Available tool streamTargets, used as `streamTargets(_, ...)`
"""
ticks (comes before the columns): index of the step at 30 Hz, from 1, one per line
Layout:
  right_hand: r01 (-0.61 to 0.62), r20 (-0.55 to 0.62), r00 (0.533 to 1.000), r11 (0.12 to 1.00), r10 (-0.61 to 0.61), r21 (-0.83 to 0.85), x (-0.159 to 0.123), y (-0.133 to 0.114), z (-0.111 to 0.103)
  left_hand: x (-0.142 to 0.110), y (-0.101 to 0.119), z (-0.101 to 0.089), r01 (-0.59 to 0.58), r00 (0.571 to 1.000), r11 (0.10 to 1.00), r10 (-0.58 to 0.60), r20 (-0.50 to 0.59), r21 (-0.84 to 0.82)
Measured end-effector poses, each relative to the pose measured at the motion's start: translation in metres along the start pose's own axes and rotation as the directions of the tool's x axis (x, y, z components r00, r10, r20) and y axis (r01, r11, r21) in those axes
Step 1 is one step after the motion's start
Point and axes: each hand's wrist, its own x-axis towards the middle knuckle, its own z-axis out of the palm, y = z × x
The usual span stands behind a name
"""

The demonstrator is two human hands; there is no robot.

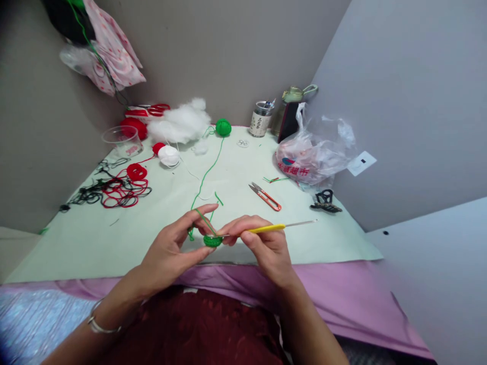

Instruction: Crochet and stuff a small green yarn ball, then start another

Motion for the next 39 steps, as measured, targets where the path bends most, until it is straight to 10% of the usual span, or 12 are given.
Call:
streamTargets(10,-0.028,0.166,0.983,0.962,0.075,-0.27,0.002,-0.02,-0.013,0.001,-0.006,-0.002,-0.247,0.969,0.936,0.238,0.068,0.25)
streamTargets(17,0.174,0.365,0.93,0.823,0.043,-0.54,0.006,-0.032,-0.01,0.0,-0.011,-0.003,-0.32,0.947,0.887,0.29,0.139,0.333)
streamTargets(30,0.528,0.428,0.846,0.388,-0.318,-0.756,-0.003,-0.011,0.007,0.004,0.001,-0.007,0.158,0.987,0.983,-0.158,-0.005,0.095)
streamTargets(39,0.383,0.187,0.854,0.343,-0.486,-0.858,-0.022,0.007,0.019,-0.012,0.002,0.02,0.203,0.959,0.943,-0.246,-0.141,-0.264)
